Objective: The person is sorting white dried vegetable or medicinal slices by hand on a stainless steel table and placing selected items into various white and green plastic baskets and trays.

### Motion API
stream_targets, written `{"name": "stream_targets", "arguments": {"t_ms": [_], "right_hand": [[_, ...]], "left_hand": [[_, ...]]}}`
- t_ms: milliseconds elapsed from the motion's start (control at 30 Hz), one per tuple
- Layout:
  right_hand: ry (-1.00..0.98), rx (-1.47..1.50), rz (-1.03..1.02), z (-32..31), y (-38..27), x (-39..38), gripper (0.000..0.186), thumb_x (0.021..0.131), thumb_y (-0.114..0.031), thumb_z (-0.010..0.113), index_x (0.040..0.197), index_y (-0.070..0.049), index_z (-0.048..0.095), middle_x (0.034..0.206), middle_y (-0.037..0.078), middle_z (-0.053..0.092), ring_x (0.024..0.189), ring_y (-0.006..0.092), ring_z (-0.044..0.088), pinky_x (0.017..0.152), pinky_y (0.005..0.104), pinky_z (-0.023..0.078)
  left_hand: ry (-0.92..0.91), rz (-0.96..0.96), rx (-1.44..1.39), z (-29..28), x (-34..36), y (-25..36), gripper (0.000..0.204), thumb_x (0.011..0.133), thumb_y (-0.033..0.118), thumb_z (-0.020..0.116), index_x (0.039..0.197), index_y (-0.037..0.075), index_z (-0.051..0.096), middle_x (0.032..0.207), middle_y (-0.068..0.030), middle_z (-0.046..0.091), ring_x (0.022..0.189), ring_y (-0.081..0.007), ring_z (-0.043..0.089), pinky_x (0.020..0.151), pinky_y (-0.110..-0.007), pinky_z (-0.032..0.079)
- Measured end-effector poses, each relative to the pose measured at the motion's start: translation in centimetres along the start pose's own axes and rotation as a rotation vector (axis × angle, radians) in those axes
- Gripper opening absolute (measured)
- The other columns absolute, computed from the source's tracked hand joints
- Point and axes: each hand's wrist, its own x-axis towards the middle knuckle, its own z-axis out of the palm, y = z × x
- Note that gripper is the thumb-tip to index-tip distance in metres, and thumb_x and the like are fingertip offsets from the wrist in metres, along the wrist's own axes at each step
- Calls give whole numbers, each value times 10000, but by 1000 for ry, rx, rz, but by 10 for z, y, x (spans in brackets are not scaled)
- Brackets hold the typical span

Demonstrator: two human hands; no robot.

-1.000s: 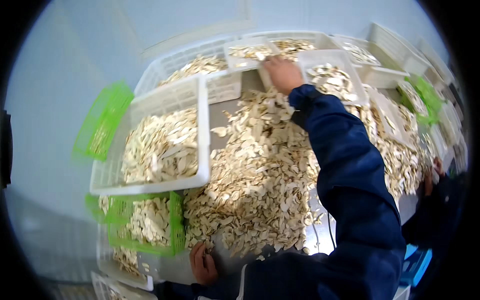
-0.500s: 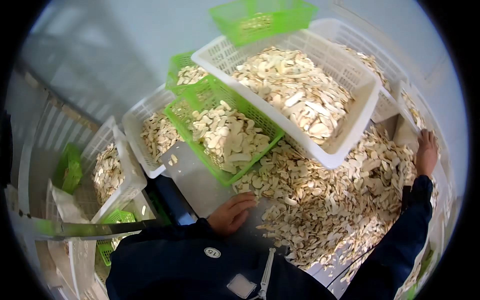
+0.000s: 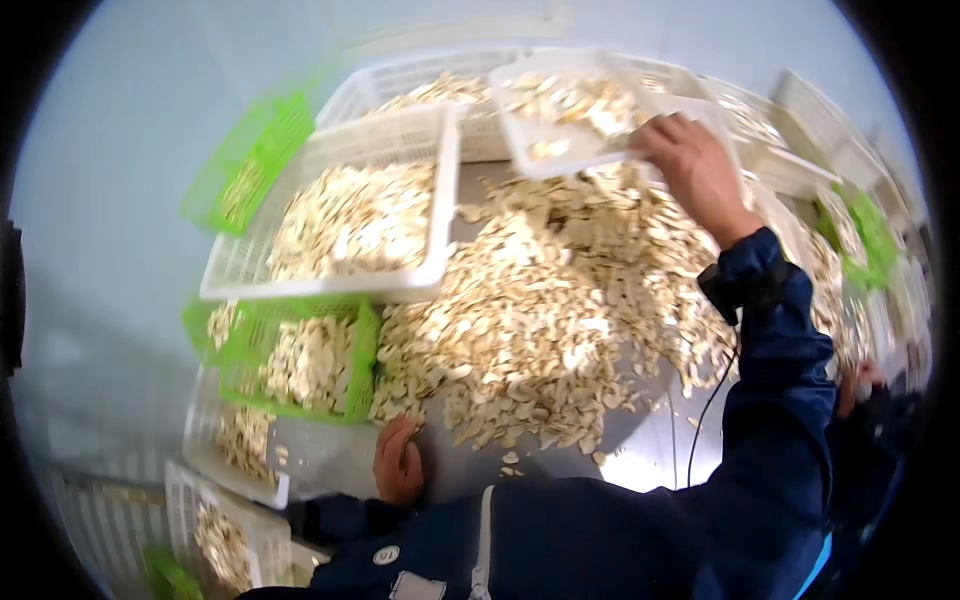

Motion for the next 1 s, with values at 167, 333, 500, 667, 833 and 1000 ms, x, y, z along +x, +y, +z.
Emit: {"name": "stream_targets", "arguments": {"t_ms": [167,333,500,667,833,1000], "right_hand": [[-14,63,59,-46,-41,-70,138,836,-91,686,955,-133,742,950,34,705,896,206,645,772,364,525],[-70,205,-69,-86,-66,-112,208,819,-105,642,1013,-155,696,1020,9,656,1008,211,612,849,349,495],[-115,242,-171,-101,-80,-134,281,812,-128,634,1086,-161,684,1040,23,638,1046,231,606,892,367,489],[-77,296,-258,-104,-89,-152,253,837,-175,606,1083,-160,662,1038,3,608,1046,205,593,901,339,488],[-90,419,-322,-98,-95,-154,380,820,-215,644,1197,-179,659,1126,15,626,1068,213,598,917,347,496],[-129,605,-250,-96,-106,-146,396,890,-473,699,1155,-179,717,1184,41,644,1075,260,631,909,374,515]], "left_hand": [[-161,49,-62,-8,6,22,241,908,-8,567,1130,-8,662,1194,-223,646,1120,-369,640,951,-443,525],[-500,-242,-640,2,63,73,456,1046,186,489,1452,-9,420,1286,-178,623,1088,-290,669,956,-376,543],[-632,-578,-1257,39,110,110,635,1082,373,448,1560,21,225,1392,-155,554,1194,-290,627,993,-416,535],[-582,-728,-1282,60,109,130,498,1073,236,465,1503,14,346,1422,-144,535,1303,-288,545,1073,-478,474],[-530,-779,-1243,56,103,117,425,1048,168,509,1427,-14,446,1368,-145,578,1246,-267,590,1050,-453,498],[-765,-947,-1085,64,89,108,392,1049,221,530,1371,-1,508,1278,-105,627,1072,-202,663,923,-394,559]]}}
